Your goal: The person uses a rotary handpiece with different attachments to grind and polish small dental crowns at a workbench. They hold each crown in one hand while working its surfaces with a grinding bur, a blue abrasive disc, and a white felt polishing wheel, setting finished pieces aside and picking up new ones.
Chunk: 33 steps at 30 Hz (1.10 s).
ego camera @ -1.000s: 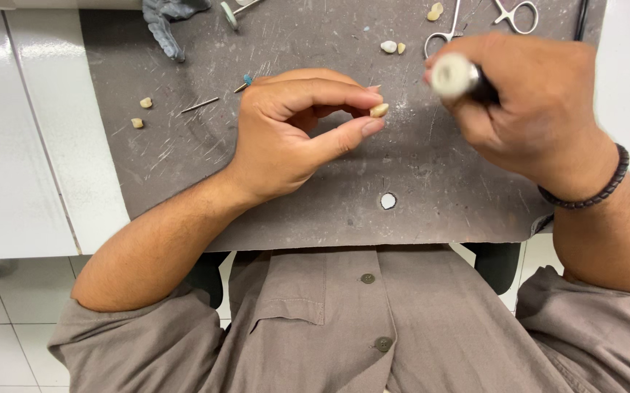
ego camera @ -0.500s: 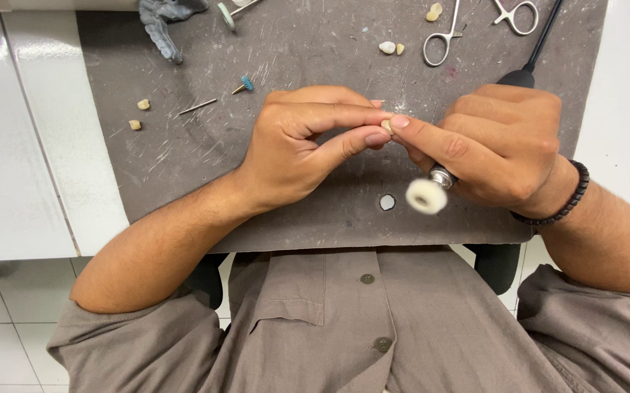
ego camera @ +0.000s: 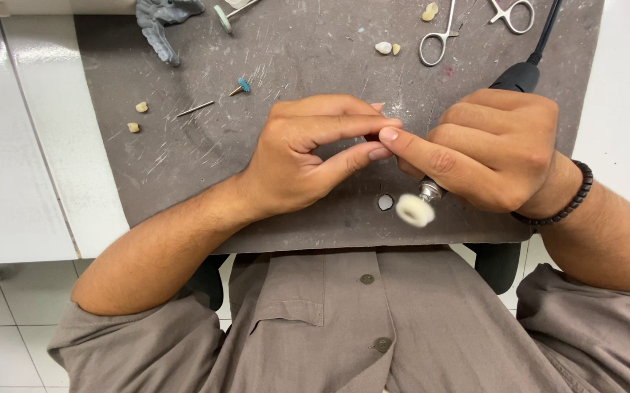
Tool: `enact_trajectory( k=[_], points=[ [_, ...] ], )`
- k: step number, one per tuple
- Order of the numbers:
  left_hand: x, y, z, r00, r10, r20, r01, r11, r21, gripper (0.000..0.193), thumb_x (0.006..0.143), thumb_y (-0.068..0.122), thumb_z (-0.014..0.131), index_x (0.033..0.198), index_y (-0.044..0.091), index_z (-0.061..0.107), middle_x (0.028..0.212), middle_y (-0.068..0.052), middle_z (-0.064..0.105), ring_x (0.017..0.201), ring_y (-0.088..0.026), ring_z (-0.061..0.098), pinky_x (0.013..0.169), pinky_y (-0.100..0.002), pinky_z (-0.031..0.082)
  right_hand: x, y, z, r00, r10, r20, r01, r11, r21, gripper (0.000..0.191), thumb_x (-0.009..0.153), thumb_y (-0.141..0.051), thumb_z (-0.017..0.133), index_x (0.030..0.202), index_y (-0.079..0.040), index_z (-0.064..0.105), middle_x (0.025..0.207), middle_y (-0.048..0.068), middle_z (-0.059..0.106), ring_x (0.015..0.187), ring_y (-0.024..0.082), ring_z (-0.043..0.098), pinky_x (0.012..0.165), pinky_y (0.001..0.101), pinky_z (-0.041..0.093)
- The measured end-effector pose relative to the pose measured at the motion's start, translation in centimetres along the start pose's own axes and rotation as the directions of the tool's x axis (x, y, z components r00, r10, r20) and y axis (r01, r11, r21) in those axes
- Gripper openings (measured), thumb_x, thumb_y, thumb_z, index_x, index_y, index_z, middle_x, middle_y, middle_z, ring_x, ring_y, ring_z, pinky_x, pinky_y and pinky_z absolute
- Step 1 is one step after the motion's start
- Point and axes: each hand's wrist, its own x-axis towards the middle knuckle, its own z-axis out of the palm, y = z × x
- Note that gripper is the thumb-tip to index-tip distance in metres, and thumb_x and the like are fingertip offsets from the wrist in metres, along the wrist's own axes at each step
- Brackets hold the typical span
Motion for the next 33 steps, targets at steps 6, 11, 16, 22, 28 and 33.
enact_trajectory(
  k=[6,11,16,22,28,33],
  points=[
    [-0.1,-0.3,-0.2,0.996,0.092,-0.015,-0.090,0.990,0.106,0.027,0.103,0.004,0.078,0.129,0.004,0.069,0.117,-0.008,0.074,0.104,-0.018,0.075,0.118,-0.042,0.054,-0.8,0.3,-0.5,0.991,0.128,0.047,-0.131,0.990,0.049,0.036,0.081,-0.022,0.086,0.107,-0.001,0.075,0.060,0.002,0.052,0.051,0.017,0.053,0.049,0.0311,0.040],
    [-0.3,-0.7,-0.2,0.985,0.175,0.017,-0.175,0.967,0.185,0.031,0.103,0.007,0.081,0.131,0.005,0.067,0.117,-0.007,0.073,0.106,-0.017,0.074,0.121,-0.048,0.049,-1.2,0.4,-0.1,0.962,0.268,0.056,-0.262,0.961,-0.090,0.063,0.076,-0.063,0.087,0.078,-0.006,0.060,0.064,0.004,0.052,0.054,0.021,0.051,0.049,0.0320,0.037],
    [-0.3,-1.0,0.2,0.977,0.211,0.036,-0.214,0.957,0.198,0.030,0.101,0.008,0.081,0.127,0.003,0.067,0.116,-0.009,0.072,0.109,-0.021,0.073,0.120,-0.048,0.049,-0.9,0.1,0.8,0.950,0.303,0.070,-0.281,0.933,-0.225,0.073,0.075,-0.075,0.079,0.060,-0.009,0.049,0.054,0.001,0.044,0.044,0.018,0.042,0.044,0.0321,0.031],
    [-0.4,-1.0,0.2,0.984,0.173,0.038,-0.177,0.967,0.182,0.028,0.102,0.007,0.081,0.127,0.004,0.069,0.115,-0.007,0.073,0.108,-0.020,0.074,0.120,-0.047,0.049,-1.0,0.0,1.1,0.954,0.288,0.086,-0.259,0.932,-0.254,0.075,0.077,-0.077,0.076,0.057,-0.012,0.043,0.052,-0.001,0.037,0.043,0.015,0.037,0.043,0.0308,0.027],
    [-0.3,-0.9,0.2,0.991,0.127,0.049,-0.132,0.985,0.111,0.026,0.104,0.007,0.078,0.128,0.005,0.068,0.118,-0.007,0.075,0.106,-0.019,0.075,0.122,-0.047,0.047,-1.5,0.3,-0.1,0.935,0.311,0.170,-0.243,0.912,-0.331,0.078,0.079,-0.077,0.078,0.057,-0.012,0.040,0.052,0.001,0.035,0.046,0.018,0.038,0.046,0.0322,0.028],
    [-0.2,-0.5,-0.5,0.996,0.054,0.066,-0.058,0.996,0.067,0.025,0.105,0.006,0.075,0.129,0.004,0.069,0.119,-0.008,0.074,0.103,-0.018,0.075,0.123,-0.048,0.047,-1.1,0.9,-1.3,0.962,0.240,0.130,-0.217,0.962,-0.168,0.052,0.084,-0.050,0.088,0.077,-0.008,0.060,0.061,0.001,0.047,0.052,0.018,0.045,0.051,0.0316,0.033]
  ],
)
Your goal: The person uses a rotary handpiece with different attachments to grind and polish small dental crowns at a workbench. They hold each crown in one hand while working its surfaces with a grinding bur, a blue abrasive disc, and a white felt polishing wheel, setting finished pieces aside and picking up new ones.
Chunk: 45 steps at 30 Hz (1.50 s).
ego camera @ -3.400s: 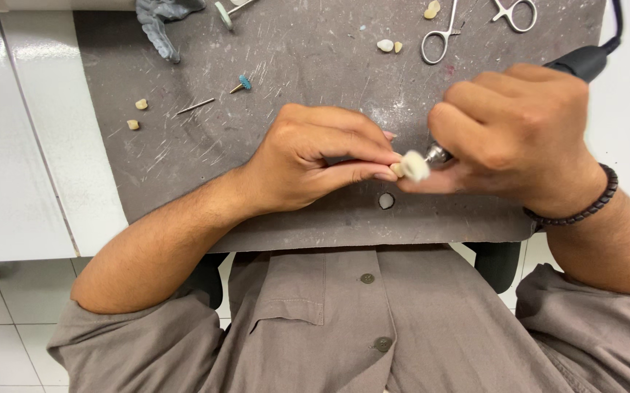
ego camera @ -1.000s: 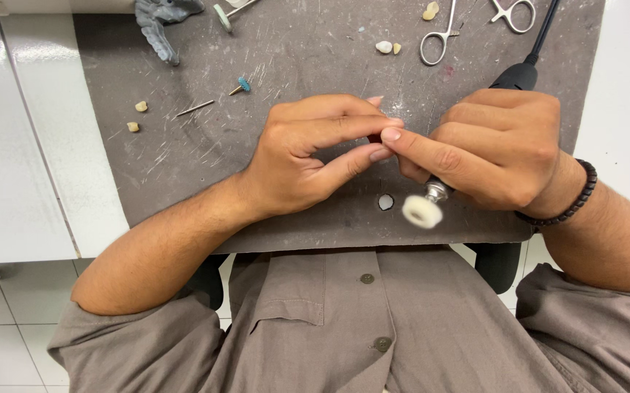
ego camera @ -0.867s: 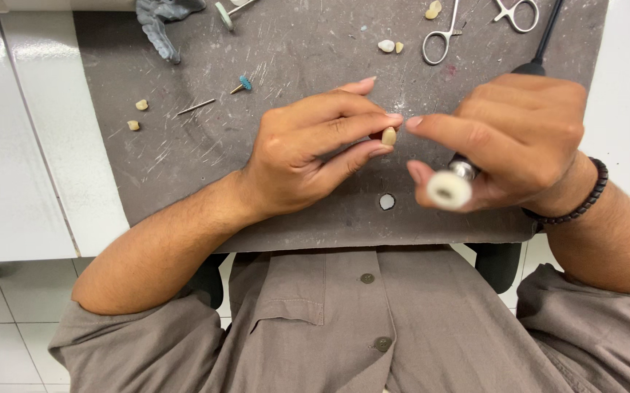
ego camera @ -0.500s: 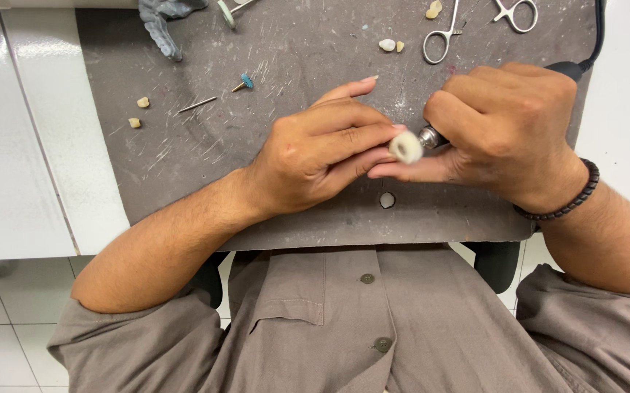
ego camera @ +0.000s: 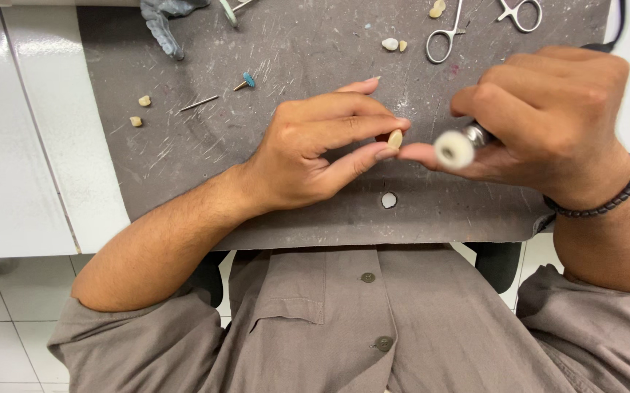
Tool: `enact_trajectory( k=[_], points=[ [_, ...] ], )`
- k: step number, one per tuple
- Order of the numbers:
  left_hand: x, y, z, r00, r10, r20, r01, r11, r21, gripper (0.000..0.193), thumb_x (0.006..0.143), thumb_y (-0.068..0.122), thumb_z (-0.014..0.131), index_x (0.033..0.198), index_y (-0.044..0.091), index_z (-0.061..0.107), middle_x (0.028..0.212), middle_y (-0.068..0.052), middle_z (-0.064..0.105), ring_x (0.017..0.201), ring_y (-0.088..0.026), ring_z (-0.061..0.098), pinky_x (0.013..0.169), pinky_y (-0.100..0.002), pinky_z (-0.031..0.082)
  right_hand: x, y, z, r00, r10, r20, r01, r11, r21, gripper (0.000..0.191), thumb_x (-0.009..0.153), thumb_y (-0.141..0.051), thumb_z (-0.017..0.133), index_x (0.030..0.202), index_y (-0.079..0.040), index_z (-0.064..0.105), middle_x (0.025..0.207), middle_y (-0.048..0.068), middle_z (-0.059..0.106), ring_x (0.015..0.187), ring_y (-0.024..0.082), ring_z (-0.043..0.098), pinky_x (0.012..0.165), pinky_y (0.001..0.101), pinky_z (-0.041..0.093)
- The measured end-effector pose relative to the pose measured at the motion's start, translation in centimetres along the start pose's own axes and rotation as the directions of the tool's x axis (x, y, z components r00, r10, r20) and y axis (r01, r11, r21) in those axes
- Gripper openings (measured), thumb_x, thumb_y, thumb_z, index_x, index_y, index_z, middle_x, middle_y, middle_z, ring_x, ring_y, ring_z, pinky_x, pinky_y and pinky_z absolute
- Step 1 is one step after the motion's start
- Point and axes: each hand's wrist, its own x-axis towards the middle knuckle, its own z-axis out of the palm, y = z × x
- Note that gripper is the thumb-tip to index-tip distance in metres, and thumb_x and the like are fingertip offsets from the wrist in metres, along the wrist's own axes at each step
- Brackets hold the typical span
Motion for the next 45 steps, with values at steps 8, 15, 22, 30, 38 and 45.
enact_trajectory(
  k=[8,15,22,30,38,45],
  points=[
    [0.0,0.0,0.3,1.000,-0.011,0.007,0.012,0.999,-0.031,0.021,0.105,0.006,0.075,0.126,0.005,0.070,0.118,-0.007,0.074,0.103,-0.019,0.075,0.121,-0.045,0.050,0.9,-1.0,0.4,0.984,-0.154,-0.087,0.169,0.965,0.201,0.030,0.083,-0.011,0.082,0.113,-0.005,0.078,0.056,0.000,0.050,0.048,0.014,0.051,0.044,0.0296,0.037],
    [0.0,-0.1,0.6,0.992,0.121,-0.024,-0.119,0.990,0.073,0.019,0.102,0.005,0.079,0.120,0.004,0.072,0.112,-0.006,0.073,0.104,-0.020,0.074,0.119,-0.048,0.050,0.9,-1.1,0.4,0.969,-0.213,-0.128,0.237,0.947,0.216,0.031,0.082,-0.008,0.080,0.112,-0.003,0.077,0.058,0.000,0.052,0.051,0.014,0.055,0.044,0.0281,0.039],
    [0.5,0.4,-0.9,0.910,0.396,0.118,-0.409,0.821,0.398,0.019,0.105,-0.001,0.076,0.123,-0.006,0.071,0.114,-0.011,0.070,0.104,-0.023,0.071,0.124,-0.057,0.042,0.5,-1.3,0.2,0.993,-0.116,-0.026,0.119,0.973,0.198,0.023,0.078,-0.021,0.083,0.097,-0.009,0.081,0.057,0.000,0.050,0.049,0.016,0.051,0.047,0.0311,0.039],
    [0.2,1.3,-1.3,0.867,0.442,0.230,-0.483,0.632,0.607,0.012,0.105,-0.004,0.069,0.115,-0.010,0.070,0.104,-0.008,0.063,0.094,-0.016,0.065,0.123,-0.052,0.038,0.0,-1.6,1.8,0.999,0.032,0.024,-0.031,0.997,-0.067,0.071,0.083,-0.067,0.079,0.060,-0.013,0.039,0.052,0.000,0.037,0.045,0.016,0.040,0.045,0.0308,0.030],
    [0.0,1.2,-1.4,0.875,0.419,0.243,-0.475,0.644,0.600,0.014,0.101,-0.002,0.072,0.113,-0.009,0.071,0.096,-0.004,0.061,0.090,-0.015,0.064,0.127,-0.054,0.039,0.1,-2.2,1.9,0.999,0.028,0.040,-0.021,0.985,-0.174,0.069,0.085,-0.061,0.081,0.060,-0.014,0.038,0.055,-0.001,0.037,0.048,0.015,0.042,0.047,0.0295,0.030],
    [-0.1,1.0,-1.0,0.883,0.424,0.203,-0.457,0.673,0.582,0.014,0.103,-0.002,0.072,0.115,-0.008,0.071,0.099,-0.005,0.062,0.093,-0.015,0.064,0.126,-0.053,0.039,-0.3,-2.2,1.7,0.998,0.024,0.065,-0.016,0.992,-0.126,0.068,0.088,-0.063,0.079,0.064,-0.014,0.038,0.060,0.000,0.036,0.052,0.016,0.043,0.051,0.0307,0.030]
  ],
)
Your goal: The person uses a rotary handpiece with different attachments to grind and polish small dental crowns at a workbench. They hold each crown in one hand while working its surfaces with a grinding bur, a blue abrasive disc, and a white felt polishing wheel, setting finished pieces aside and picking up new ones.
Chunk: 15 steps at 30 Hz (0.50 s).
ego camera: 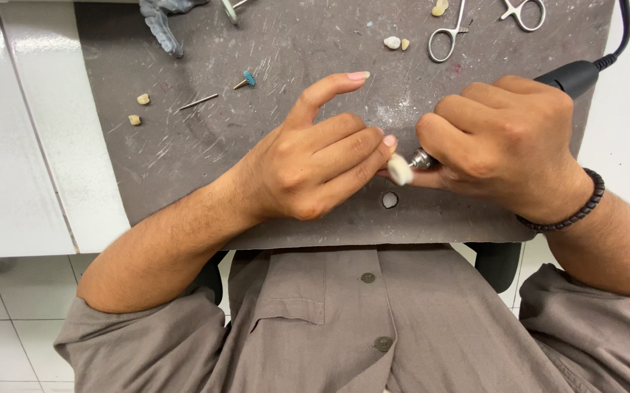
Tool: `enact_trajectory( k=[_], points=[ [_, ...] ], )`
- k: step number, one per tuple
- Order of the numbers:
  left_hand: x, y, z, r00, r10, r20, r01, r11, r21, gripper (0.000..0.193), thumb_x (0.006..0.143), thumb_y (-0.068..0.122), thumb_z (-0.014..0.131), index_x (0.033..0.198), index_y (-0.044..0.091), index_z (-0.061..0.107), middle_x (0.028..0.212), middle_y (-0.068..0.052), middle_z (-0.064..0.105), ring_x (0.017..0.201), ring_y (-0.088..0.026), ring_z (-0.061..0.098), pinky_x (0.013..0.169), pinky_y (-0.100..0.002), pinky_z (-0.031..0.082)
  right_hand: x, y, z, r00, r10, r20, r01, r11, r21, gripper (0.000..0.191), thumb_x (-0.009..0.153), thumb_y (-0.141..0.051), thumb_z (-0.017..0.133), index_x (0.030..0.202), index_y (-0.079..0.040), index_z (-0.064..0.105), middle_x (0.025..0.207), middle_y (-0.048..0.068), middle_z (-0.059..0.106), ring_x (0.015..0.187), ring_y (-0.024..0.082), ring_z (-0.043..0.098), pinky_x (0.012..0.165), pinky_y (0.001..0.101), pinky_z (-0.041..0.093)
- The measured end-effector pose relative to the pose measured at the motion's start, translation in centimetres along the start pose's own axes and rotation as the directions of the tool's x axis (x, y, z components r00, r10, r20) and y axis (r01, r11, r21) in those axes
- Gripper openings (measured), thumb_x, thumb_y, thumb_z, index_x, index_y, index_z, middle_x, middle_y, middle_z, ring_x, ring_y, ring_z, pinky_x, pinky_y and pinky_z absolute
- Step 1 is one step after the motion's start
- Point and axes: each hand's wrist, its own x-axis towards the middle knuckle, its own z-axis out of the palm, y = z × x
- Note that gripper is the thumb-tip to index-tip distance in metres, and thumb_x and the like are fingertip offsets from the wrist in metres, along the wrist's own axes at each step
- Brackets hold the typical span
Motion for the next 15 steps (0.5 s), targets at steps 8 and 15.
enact_trajectory(
  k=[8,15],
  points=[
    [-0.15,-0.21,-0.03,1.000,0.020,-0.021,-0.020,1.000,-0.009,0.014,0.105,-0.001,0.071,0.118,-0.007,0.070,0.103,-0.005,0.064,0.094,-0.015,0.064,0.126,-0.053,0.039,0.12,0.67,-0.24,0.999,0.036,-0.023,-0.036,0.999,0.004,0.073,0.080,-0.070,0.080,0.060,-0.013,0.040,0.054,0.001,0.036,0.047,0.018,0.041,0.047,0.0320,0.029],
    [-0.18,-0.10,-0.01,1.000,-0.023,-0.008,0.022,0.999,-0.049,0.014,0.105,0.001,0.072,0.117,-0.007,0.070,0.101,-0.005,0.064,0.096,-0.016,0.065,0.125,-0.053,0.040,0.31,0.38,-0.21,1.000,0.013,-0.017,-0.014,0.999,-0.039,0.070,0.085,-0.065,0.079,0.059,-0.014,0.039,0.054,-0.001,0.038,0.047,0.015,0.042,0.047,0.0300,0.030]
  ],
)
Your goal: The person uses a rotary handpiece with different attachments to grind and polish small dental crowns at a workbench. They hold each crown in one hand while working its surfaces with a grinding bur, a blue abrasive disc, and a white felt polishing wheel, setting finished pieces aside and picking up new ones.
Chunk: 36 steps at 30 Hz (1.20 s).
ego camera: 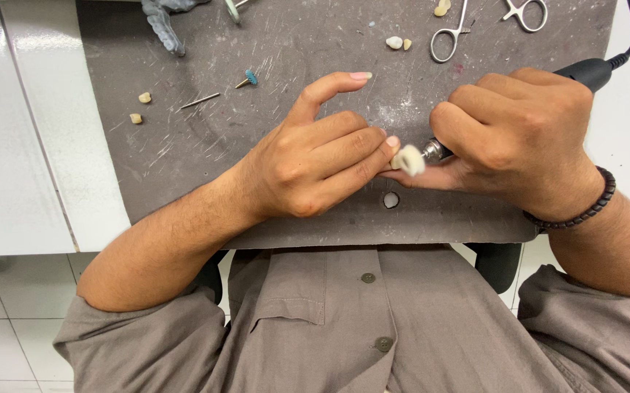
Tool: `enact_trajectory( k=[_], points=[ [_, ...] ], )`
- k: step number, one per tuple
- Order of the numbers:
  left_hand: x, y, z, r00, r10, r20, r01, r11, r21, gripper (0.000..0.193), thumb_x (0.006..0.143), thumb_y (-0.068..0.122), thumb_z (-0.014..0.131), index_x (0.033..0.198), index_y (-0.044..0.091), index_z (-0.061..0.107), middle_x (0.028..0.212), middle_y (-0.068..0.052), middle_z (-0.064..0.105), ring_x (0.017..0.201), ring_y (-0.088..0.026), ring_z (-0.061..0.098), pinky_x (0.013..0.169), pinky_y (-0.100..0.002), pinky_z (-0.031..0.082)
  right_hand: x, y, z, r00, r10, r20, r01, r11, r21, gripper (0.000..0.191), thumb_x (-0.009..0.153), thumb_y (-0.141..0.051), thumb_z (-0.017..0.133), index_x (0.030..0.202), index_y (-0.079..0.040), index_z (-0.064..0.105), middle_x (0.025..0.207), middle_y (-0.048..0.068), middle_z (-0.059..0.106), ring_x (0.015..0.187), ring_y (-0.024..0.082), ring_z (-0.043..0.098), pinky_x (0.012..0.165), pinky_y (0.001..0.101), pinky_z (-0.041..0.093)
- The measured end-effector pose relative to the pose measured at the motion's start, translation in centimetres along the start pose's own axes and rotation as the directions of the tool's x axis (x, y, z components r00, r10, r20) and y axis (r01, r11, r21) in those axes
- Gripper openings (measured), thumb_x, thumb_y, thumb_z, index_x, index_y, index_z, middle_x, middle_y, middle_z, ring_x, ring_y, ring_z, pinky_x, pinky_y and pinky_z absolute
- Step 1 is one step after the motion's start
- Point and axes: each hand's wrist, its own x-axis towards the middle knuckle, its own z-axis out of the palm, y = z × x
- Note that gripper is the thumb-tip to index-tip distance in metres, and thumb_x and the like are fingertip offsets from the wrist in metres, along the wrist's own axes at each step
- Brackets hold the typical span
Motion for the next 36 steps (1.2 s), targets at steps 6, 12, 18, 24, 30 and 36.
enact_trajectory(
  k=[6,12,18,24,30,36],
  points=[
    [0.1,-0.1,0.0,1.000,-0.013,-0.008,0.013,1.000,-0.024,0.016,0.104,0.004,0.073,0.116,-0.006,0.070,0.101,-0.004,0.064,0.096,-0.016,0.064,0.124,-0.052,0.039,-0.1,-0.3,0.2,1.000,-0.004,0.009,0.004,1.000,0.021,0.069,0.087,-0.064,0.079,0.061,-0.014,0.039,0.055,-0.001,0.038,0.048,0.015,0.042,0.048,0.0296,0.031],
    [-0.1,-0.2,0.2,1.000,-0.018,-0.013,0.018,1.000,-0.018,0.013,0.105,0.002,0.074,0.115,-0.005,0.071,0.107,-0.004,0.066,0.096,-0.016,0.065,0.124,-0.053,0.040,-0.1,0.0,-0.2,1.000,0.002,0.002,-0.001,0.999,-0.033,0.071,0.085,-0.066,0.078,0.059,-0.014,0.038,0.054,0.000,0.038,0.047,0.016,0.042,0.047,0.0303,0.031],
    [-0.1,-0.3,0.3,0.998,-0.066,-0.012,0.067,0.998,0.018,0.014,0.105,0.005,0.078,0.115,-0.002,0.071,0.105,-0.003,0.066,0.095,-0.016,0.065,0.121,-0.053,0.041,0.4,1.2,-0.7,0.998,0.005,-0.067,0.009,0.978,0.208,0.056,0.078,-0.053,0.090,0.071,-0.006,0.059,0.055,0.003,0.049,0.047,0.019,0.047,0.047,0.0317,0.036],
    [0.3,0.0,0.7,0.947,-0.323,-0.009,0.308,0.912,-0.271,0.018,0.102,0.008,0.078,0.116,0.000,0.071,0.107,-0.008,0.069,0.098,-0.021,0.068,0.118,-0.050,0.045,0.9,1.1,-0.9,0.993,-0.069,-0.092,0.093,0.955,0.283,0.035,0.078,-0.030,0.092,0.088,-0.003,0.072,0.056,0.004,0.058,0.047,0.017,0.055,0.045,0.0292,0.040],
    [0.2,0.0,0.5,0.785,-0.603,0.139,0.539,0.556,-0.632,0.019,0.112,0.008,0.061,0.125,0.000,0.073,0.114,-0.009,0.074,0.104,-0.017,0.074,0.095,-0.027,0.061,0.7,0.9,-0.7,0.994,-0.047,-0.094,0.072,0.958,0.278,0.029,0.083,-0.025,0.090,0.093,-0.005,0.073,0.060,0.004,0.059,0.050,0.017,0.056,0.047,0.0298,0.041],
    [0.1,-0.9,0.8,0.639,-0.725,0.259,0.477,0.110,-0.872,0.023,0.114,0.008,0.059,0.131,-0.003,0.070,0.122,-0.011,0.072,0.106,-0.015,0.073,0.100,-0.027,0.062,0.5,1.2,-0.1,0.996,-0.016,-0.092,0.041,0.958,0.283,0.028,0.088,-0.026,0.089,0.098,-0.006,0.072,0.064,0.004,0.061,0.055,0.019,0.059,0.051,0.0305,0.042]
  ],
)
